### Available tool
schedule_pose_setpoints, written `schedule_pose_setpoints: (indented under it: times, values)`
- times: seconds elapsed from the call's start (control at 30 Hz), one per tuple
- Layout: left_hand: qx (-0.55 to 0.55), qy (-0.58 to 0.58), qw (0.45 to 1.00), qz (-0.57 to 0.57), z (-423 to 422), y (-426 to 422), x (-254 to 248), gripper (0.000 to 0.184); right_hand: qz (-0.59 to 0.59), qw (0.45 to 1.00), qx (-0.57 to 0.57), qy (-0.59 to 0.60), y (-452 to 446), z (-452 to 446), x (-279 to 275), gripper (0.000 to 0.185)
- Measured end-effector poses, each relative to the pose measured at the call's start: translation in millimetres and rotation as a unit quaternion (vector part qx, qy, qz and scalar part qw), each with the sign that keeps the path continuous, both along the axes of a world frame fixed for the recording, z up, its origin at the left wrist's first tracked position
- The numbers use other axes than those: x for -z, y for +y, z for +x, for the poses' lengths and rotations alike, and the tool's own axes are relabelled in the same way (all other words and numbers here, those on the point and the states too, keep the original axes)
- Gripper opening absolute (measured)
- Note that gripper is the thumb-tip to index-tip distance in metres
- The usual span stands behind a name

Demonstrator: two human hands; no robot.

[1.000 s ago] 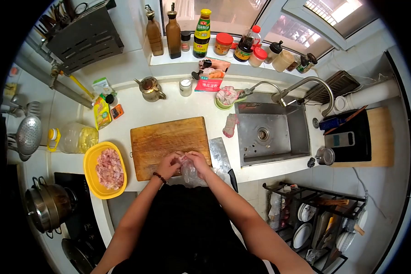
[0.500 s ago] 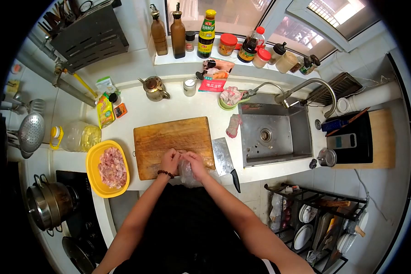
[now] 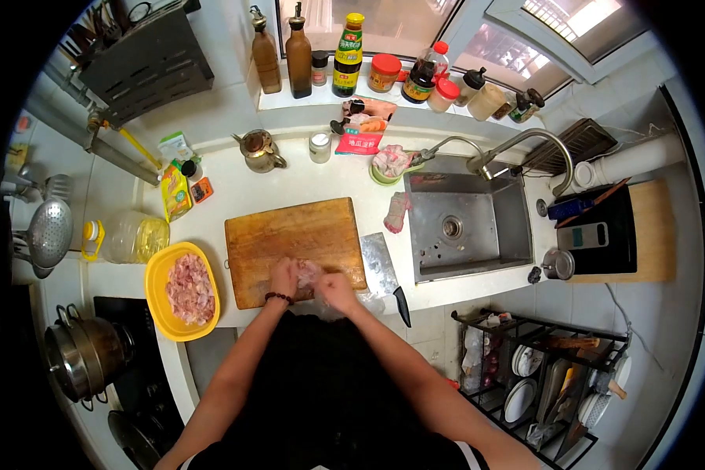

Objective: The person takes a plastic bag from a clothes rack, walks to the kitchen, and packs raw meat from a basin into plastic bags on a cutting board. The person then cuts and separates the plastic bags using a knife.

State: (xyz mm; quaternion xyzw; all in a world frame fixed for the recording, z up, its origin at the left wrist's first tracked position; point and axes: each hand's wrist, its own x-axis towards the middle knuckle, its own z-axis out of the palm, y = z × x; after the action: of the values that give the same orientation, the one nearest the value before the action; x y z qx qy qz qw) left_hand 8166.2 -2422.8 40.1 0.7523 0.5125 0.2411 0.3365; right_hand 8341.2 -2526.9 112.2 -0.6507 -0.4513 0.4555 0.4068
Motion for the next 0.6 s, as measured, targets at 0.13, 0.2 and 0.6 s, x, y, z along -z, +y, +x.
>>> schedule_pose_setpoints:
  times: [0.13,0.2,0.6]
  values:
    - [-0.146,0.076,0.984,-0.063,-30.2,29.1,-32.4,0.036,-0.07,0.992,0.094,-0.043,-38.8,66.0,41.1,0.042]
    - [-0.072,0.038,0.994,-0.078,-32.9,29.8,-75.8,0.036,-0.055,0.996,0.056,-0.037,-43.6,76.9,40.1,0.039]
    - [0.351,0.094,0.932,0.006,48.5,-12.5,-73.1,0.055,-0.047,0.996,0.037,-0.062,-12.5,54.0,-27.6,0.021]
